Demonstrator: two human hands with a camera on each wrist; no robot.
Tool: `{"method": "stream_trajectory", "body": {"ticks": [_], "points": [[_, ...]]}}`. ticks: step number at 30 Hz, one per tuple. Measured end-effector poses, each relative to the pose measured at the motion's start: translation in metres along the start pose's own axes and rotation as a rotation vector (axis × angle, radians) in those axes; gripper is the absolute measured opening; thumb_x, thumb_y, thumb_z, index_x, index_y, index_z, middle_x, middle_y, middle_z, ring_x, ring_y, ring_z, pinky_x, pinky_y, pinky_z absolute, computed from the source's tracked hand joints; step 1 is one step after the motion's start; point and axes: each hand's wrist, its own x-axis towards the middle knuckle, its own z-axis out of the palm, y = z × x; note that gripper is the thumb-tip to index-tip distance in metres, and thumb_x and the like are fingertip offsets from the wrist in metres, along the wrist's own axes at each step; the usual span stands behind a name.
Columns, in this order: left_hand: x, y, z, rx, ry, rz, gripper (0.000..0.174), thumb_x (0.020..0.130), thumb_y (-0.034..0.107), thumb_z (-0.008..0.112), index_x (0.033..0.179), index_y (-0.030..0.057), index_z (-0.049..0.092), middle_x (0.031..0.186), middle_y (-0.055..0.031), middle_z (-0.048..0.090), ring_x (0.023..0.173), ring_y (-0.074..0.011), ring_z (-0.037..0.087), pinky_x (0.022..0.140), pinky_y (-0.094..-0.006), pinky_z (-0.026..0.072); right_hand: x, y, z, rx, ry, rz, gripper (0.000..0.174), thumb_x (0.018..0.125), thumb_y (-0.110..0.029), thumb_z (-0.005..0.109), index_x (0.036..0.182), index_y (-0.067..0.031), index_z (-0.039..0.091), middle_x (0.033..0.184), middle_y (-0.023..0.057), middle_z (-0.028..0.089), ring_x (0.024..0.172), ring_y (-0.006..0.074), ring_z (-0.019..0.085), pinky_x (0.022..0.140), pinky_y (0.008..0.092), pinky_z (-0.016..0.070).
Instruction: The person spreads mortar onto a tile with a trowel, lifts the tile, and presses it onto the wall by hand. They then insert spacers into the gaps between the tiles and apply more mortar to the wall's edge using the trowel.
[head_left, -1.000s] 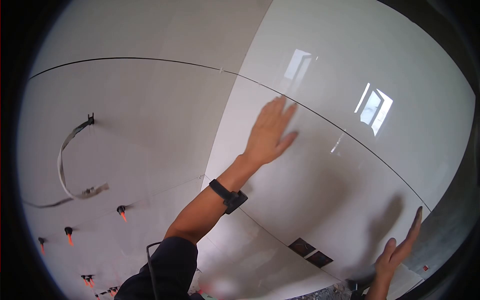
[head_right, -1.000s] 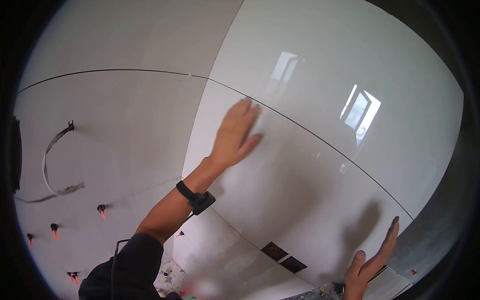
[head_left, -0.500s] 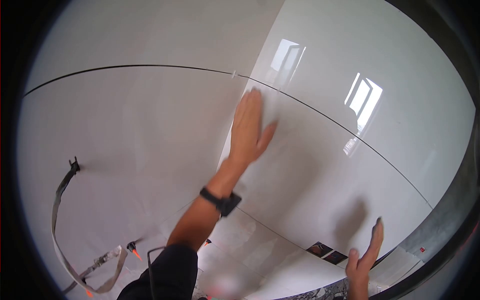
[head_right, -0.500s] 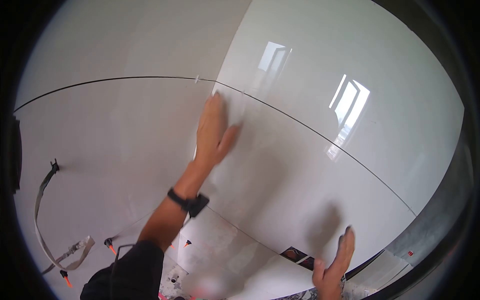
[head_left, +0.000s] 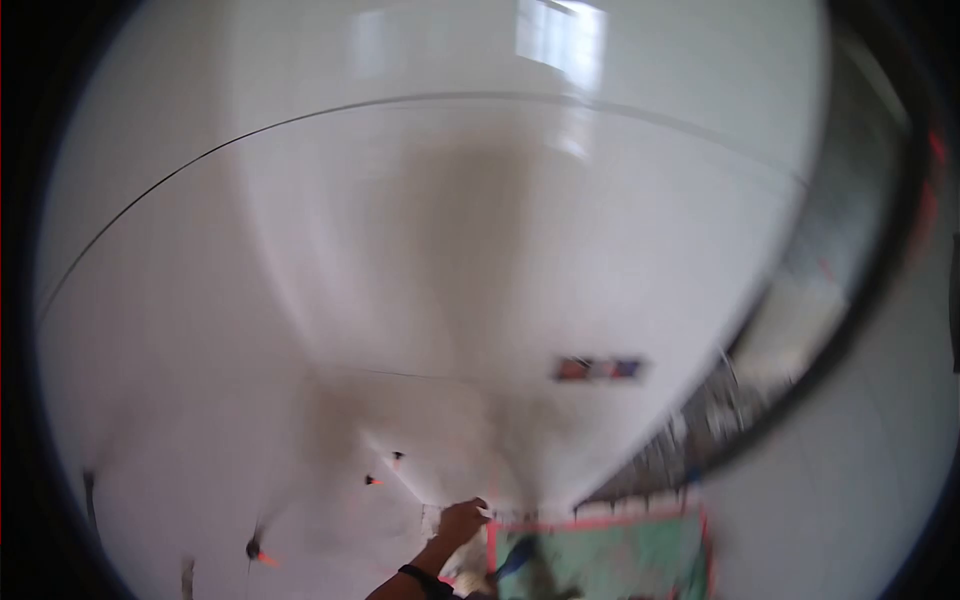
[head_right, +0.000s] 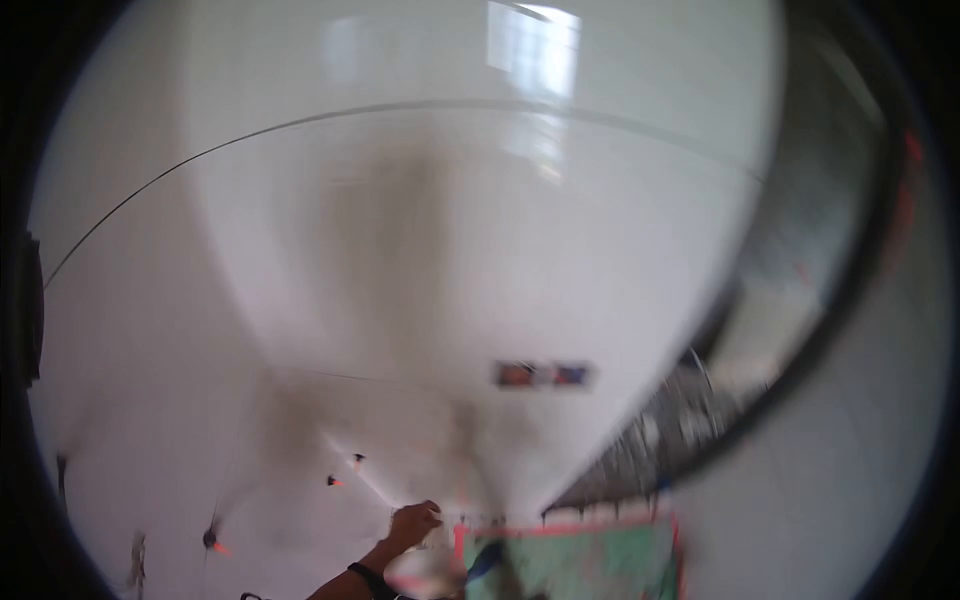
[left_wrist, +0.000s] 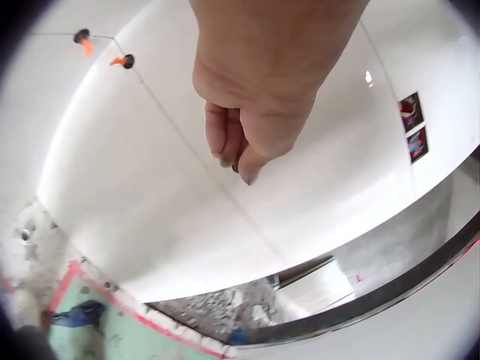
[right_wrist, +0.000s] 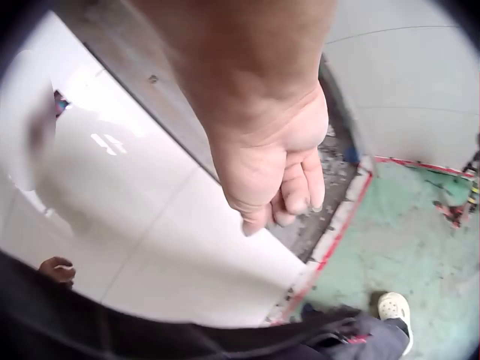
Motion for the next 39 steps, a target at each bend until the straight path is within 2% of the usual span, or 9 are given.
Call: {"method": "stream_trajectory", "body": {"ticks": [2,3,10,16,23,28,30,31,39], "points": [[-0.013,-0.027,0.029,0.205,-0.172,-0.018,0.038,0.077,0.030,0.077,0.109,0.0113,0.067,0.074,-0.0046,0.072,0.073,-0.0237,0.070,0.071,-0.0368,0.0546,-0.008,0.068,0.124,0.040,-0.154,-0.016,0.042,0.096,-0.040,0.049,0.118,-0.0093,0.068,0.119,0.0169,0.067,0.109,0.0362,0.063,0.097,0.0518,0.0443],[-0.020,-0.052,0.044,0.325,-0.210,0.073,0.040,0.077,0.031,0.075,0.111,0.0124,0.066,0.073,-0.0035,0.072,0.070,-0.0223,0.070,0.070,-0.0370,0.0552,-0.021,0.072,0.172,0.102,0.105,0.116,0.036,0.094,-0.040,0.048,0.097,-0.0153,0.075,0.099,0.0082,0.073,0.091,0.0313,0.068,0.081,0.0527,0.0499],[-0.100,-0.136,0.128,0.041,-0.610,-0.434,0.048,0.059,-0.013,0.070,0.106,-0.0052,0.064,0.068,-0.0191,0.066,0.059,-0.0238,0.065,0.051,-0.0350,0.0522,-0.171,0.095,0.203,0.858,0.140,0.727,0.028,0.088,-0.037,0.056,0.100,-0.0146,0.067,0.097,0.0128,0.071,0.092,0.0373,0.066,0.078,0.0501,0.0523],[-0.069,-0.046,0.224,0.660,-0.855,0.369,0.049,0.066,0.010,0.074,0.114,0.0063,0.065,0.092,-0.0188,0.072,0.088,-0.0343,0.070,0.078,-0.0435,0.0554,-0.323,0.138,0.261,1.286,0.405,1.253,0.026,0.078,-0.028,0.067,0.096,-0.0098,0.070,0.091,0.0139,0.072,0.087,0.0327,0.070,0.076,0.0428,0.0549],[-0.070,0.087,0.362,0.143,-1.140,0.175,0.037,0.077,0.003,0.074,0.111,0.0016,0.060,0.076,-0.0054,0.064,0.065,-0.0141,0.060,0.060,-0.0305,0.0517,-0.426,0.056,0.299,1.075,0.377,1.425,0.026,0.077,-0.026,0.066,0.092,-0.0062,0.072,0.087,0.0185,0.071,0.086,0.0367,0.069,0.075,0.0453,0.0537],[-0.114,-0.016,0.399,0.278,-1.314,-0.119,0.031,0.090,0.032,0.068,0.079,0.0033,0.065,0.063,-0.0030,0.060,0.053,-0.0133,0.057,0.050,-0.0304,0.0475,-0.444,-0.028,0.280,1.186,0.347,1.528,0.032,0.088,-0.033,0.060,0.076,-0.0057,0.071,0.065,0.0148,0.067,0.065,0.0290,0.069,0.067,0.0422,0.0529],[-0.116,-0.114,0.407,0.439,-1.450,0.671,0.044,0.090,0.044,0.062,0.081,0.0005,0.067,0.066,-0.0052,0.065,0.057,-0.0182,0.060,0.055,-0.0362,0.0483,-0.448,-0.057,0.277,1.108,0.420,1.571,0.028,0.085,-0.030,0.062,0.077,-0.0047,0.068,0.066,0.0147,0.067,0.068,0.0299,0.069,0.069,0.0424,0.0530],[-0.150,-0.076,0.374,0.227,-1.434,-0.180,0.038,0.089,0.039,0.065,0.086,0.0014,0.068,0.068,-0.0073,0.066,0.061,-0.0220,0.063,0.057,-0.0391,0.0492,-0.454,-0.069,0.280,1.077,0.385,1.582,0.025,0.084,-0.029,0.062,0.080,-0.0047,0.068,0.067,0.0147,0.068,0.069,0.0309,0.069,0.069,0.0429,0.0529],[-0.077,-0.093,0.346,0.400,-1.163,0.033,0.050,0.060,0.003,0.082,0.106,0.0054,0.063,0.073,-0.0081,0.068,0.062,-0.0155,0.063,0.059,-0.0310,0.0524,-0.456,-0.014,0.345,1.001,0.318,1.614,0.023,0.080,-0.029,0.065,0.087,-0.0073,0.069,0.081,0.0158,0.070,0.081,0.0346,0.069,0.073,0.0456,0.0524]]}}
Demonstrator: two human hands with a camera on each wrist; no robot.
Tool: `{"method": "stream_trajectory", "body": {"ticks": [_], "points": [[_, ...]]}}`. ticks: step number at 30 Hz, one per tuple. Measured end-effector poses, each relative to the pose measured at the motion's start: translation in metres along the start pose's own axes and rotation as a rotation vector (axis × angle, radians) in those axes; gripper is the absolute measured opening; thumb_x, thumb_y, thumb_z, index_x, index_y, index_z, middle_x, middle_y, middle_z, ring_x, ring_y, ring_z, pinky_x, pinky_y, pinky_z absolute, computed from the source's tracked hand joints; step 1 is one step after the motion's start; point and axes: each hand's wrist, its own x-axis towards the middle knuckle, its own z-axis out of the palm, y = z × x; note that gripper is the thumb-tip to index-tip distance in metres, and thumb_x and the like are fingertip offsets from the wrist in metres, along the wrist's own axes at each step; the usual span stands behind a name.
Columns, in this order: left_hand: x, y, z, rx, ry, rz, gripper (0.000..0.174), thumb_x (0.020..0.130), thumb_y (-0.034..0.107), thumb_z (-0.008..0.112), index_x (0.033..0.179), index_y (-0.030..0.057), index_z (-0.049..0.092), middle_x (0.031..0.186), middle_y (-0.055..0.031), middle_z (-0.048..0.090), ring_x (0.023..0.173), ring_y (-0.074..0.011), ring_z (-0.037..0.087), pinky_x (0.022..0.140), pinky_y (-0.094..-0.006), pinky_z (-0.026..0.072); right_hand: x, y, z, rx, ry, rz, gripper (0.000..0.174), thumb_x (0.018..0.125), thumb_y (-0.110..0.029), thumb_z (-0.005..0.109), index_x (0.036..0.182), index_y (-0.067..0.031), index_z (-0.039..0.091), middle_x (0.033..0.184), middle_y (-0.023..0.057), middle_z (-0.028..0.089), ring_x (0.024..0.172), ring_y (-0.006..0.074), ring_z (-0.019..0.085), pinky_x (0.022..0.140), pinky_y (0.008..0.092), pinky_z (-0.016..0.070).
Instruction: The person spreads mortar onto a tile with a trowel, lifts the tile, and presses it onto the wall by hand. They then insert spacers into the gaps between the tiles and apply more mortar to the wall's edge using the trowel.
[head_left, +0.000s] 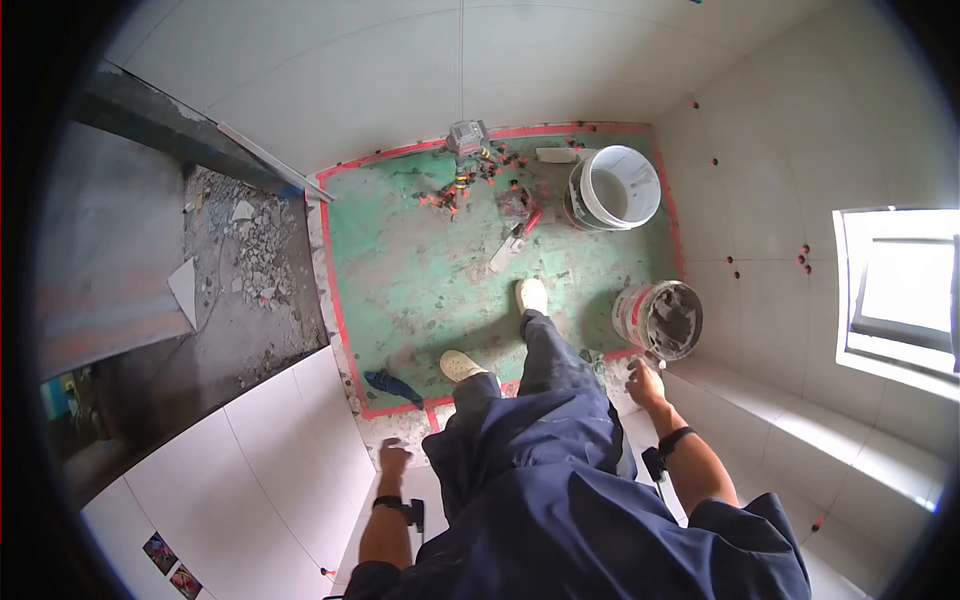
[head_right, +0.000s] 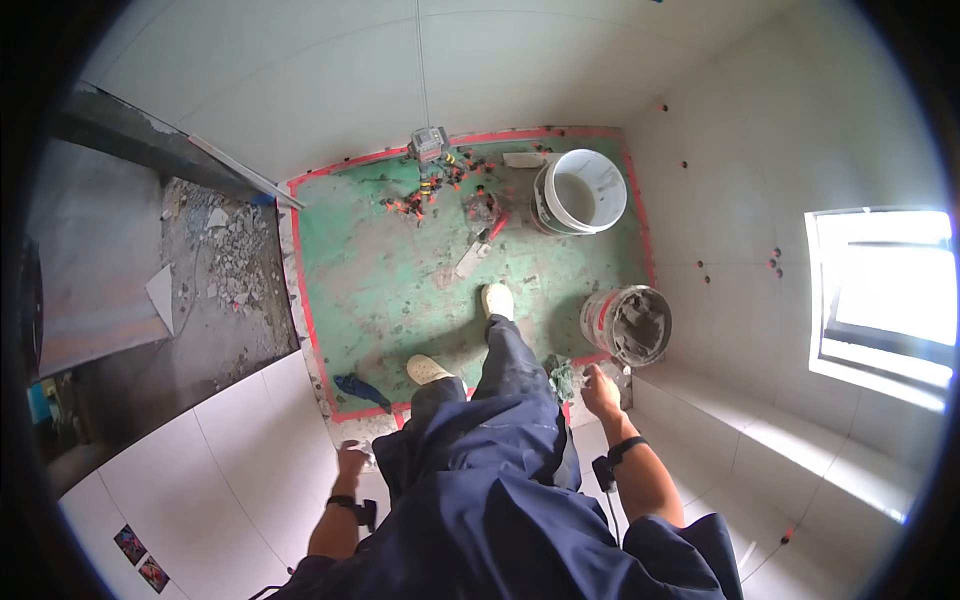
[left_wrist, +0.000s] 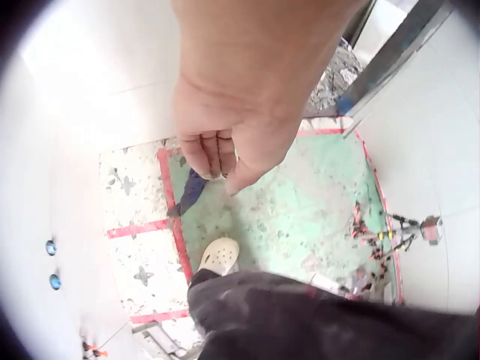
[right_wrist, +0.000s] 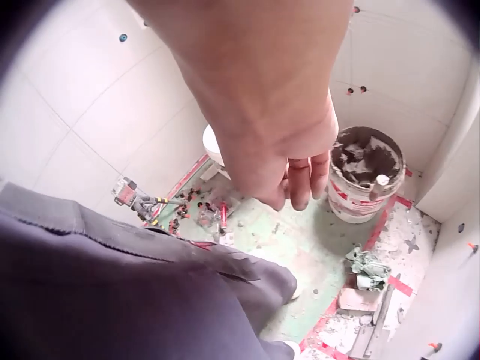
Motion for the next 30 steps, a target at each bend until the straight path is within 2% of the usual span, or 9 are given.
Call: {"method": "stream_trajectory", "body": {"ticks": [3,6,10,14,18,21,27,28,30], "points": [[-0.023,0.104,-0.014,-0.166,0.169,-0.213,0.036,0.073,0.003,0.076,0.105,0.0028,0.060,0.072,-0.0061,0.066,0.060,-0.0147,0.061,0.052,-0.0277,0.0475,0.086,-0.036,-0.004,-0.088,-0.190,-0.181,0.017,0.083,-0.021,0.059,0.090,-0.0092,0.069,0.084,0.0147,0.071,0.084,0.0368,0.068,0.076,0.0470,0.0522],[-0.016,0.180,0.017,0.079,0.144,-0.137,0.012,0.081,0.008,0.073,0.085,0.0012,0.064,0.068,-0.0060,0.065,0.060,-0.0108,0.059,0.052,-0.0268,0.0468,0.204,-0.086,0.022,-0.171,-0.270,-0.169,0.022,0.081,-0.009,0.053,0.097,-0.0093,0.068,0.093,0.0139,0.071,0.092,0.0359,0.067,0.080,0.0458,0.0524],[0.056,0.225,0.114,0.011,0.077,-0.079,0.023,0.090,0.019,0.067,0.078,-0.0001,0.063,0.062,-0.0073,0.064,0.058,-0.0136,0.060,0.055,-0.0303,0.0480,0.419,-0.134,0.142,-0.005,-0.370,-0.441,0.042,0.077,-0.009,0.053,0.118,-0.0111,0.063,0.120,0.0167,0.064,0.114,0.0346,0.059,0.094,0.0439,0.0481],[0.156,0.256,0.235,0.316,-0.009,0.054,0.025,0.093,0.018,0.064,0.077,-0.0012,0.060,0.061,-0.0120,0.063,0.056,-0.0190,0.062,0.056,-0.0337,0.0476,0.618,-0.214,0.240,-0.082,-0.262,-0.324,0.038,0.082,-0.018,0.057,0.119,-0.0103,0.058,0.114,0.0213,0.065,0.111,0.0377,0.060,0.090,0.0505,0.0504],[0.215,0.290,0.304,0.095,-0.054,-0.134,0.014,0.088,0.011,0.068,0.097,0.0005,0.064,0.066,-0.0108,0.064,0.063,-0.0212,0.065,0.059,-0.0341,0.0490,0.747,-0.243,0.330,-0.151,0.022,-0.593,0.037,0.086,-0.025,0.057,0.120,-0.0113,0.056,0.111,0.0232,0.064,0.106,0.0411,0.061,0.087,0.0529,0.0507],[0.231,0.268,0.334,0.032,0.040,-0.082,0.025,0.086,0.006,0.065,0.111,0.0013,0.061,0.068,-0.0097,0.064,0.064,-0.0165,0.064,0.060,-0.0306,0.0497,0.786,-0.245,0.361,-0.251,-0.071,-0.506,0.033,0.088,-0.026,0.057,0.117,-0.0101,0.058,0.112,0.0236,0.063,0.104,0.0417,0.062,0.085,0.0526,0.0509],[0.208,0.294,0.340,-0.036,0.063,-0.073,0.026,0.086,0.004,0.067,0.111,0.0000,0.063,0.071,-0.0084,0.063,0.066,-0.0122,0.061,0.060,-0.0283,0.0478,0.776,-0.241,0.333,-0.189,0.025,-0.750,0.022,0.089,-0.020,0.057,0.103,-0.0061,0.064,0.104,0.0197,0.065,0.098,0.0396,0.063,0.077,0.0507,0.0513],[0.203,0.306,0.337,-0.078,0.108,-0.034,0.024,0.086,0.003,0.068,0.109,-0.0006,0.063,0.070,-0.0098,0.063,0.066,-0.0127,0.063,0.059,-0.0289,0.0479,0.745,-0.245,0.313,-0.055,0.165,-0.964,0.014,0.090,-0.018,0.056,0.091,-0.0056,0.062,0.086,0.0171,0.064,0.079,0.0375,0.064,0.065,0.0491,0.0528],[0.195,0.325,0.334,-0.414,0.177,-0.008,0.028,0.090,0.001,0.064,0.117,-0.0009,0.060,0.077,-0.0046,0.063,0.075,-0.0092,0.063,0.064,-0.0243,0.0483,0.677,-0.244,0.293,-0.083,0.102,-0.984,0.024,0.088,-0.020,0.063,0.069,-0.0060,0.059,0.070,0.0179,0.061,0.066,0.0367,0.061,0.057,0.0474,0.0488]]}}
